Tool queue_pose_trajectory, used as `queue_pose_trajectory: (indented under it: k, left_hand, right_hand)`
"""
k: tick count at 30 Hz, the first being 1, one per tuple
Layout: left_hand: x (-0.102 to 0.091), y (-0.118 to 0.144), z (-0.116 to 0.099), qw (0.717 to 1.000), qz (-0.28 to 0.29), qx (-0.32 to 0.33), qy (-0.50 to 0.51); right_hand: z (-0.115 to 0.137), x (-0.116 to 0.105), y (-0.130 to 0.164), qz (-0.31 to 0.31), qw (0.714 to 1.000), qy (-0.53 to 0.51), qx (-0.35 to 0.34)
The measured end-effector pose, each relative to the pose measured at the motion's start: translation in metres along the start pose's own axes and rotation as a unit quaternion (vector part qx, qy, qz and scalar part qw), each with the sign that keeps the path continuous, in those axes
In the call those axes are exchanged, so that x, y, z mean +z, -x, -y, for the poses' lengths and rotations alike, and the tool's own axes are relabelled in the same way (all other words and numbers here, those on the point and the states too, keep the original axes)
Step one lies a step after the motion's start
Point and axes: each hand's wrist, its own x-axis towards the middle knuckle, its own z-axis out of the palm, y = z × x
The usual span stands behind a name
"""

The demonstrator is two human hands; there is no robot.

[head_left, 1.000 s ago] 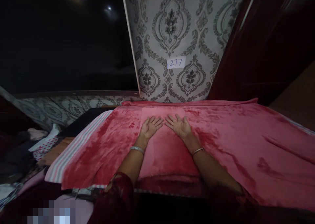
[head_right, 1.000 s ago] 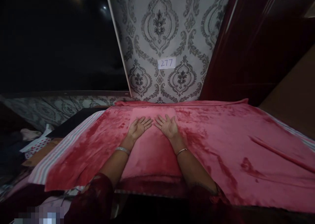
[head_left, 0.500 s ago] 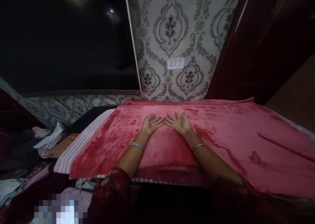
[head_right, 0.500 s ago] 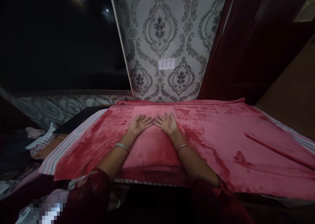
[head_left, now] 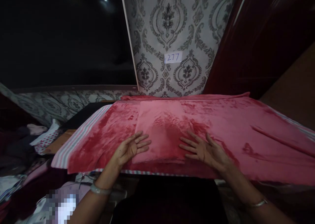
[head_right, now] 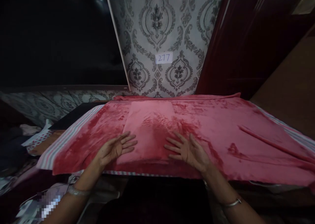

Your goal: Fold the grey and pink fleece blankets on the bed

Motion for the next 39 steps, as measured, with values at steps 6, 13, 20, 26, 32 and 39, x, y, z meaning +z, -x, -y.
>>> queue_pose_trajectory:
  k: [6, 13, 20, 26, 32, 39]
  left_hand:
    - [0.044, -0.012, 0.013, 0.994, 0.102, -0.026, -0.013]
    - [0.030, -0.062, 0.012, 0.989, 0.117, -0.086, -0.037]
    - [0.014, -0.132, -0.040, 0.995, -0.002, -0.091, -0.049]
    - [0.017, -0.171, -0.111, 0.949, -0.285, 0.113, 0.068]
    - [0.037, -0.187, -0.111, 0.976, -0.171, 0.130, 0.030]
    - [0.022, -0.207, -0.067, 0.994, -0.098, -0.031, -0.031]
  right_hand:
    - [0.014, 0.026, -0.022, 0.037, 0.997, 0.073, -0.016]
    - [0.013, 0.018, -0.078, 0.072, 0.994, 0.079, 0.029]
    - [0.051, -0.008, -0.151, 0.028, 0.995, 0.094, 0.031]
    - [0.104, -0.026, -0.197, -0.183, 0.972, -0.013, -0.147]
    - [0.093, 0.008, -0.199, 0.032, 0.994, 0.101, -0.033]
    - [0.052, 0.009, -0.213, 0.097, 0.972, 0.184, 0.109]
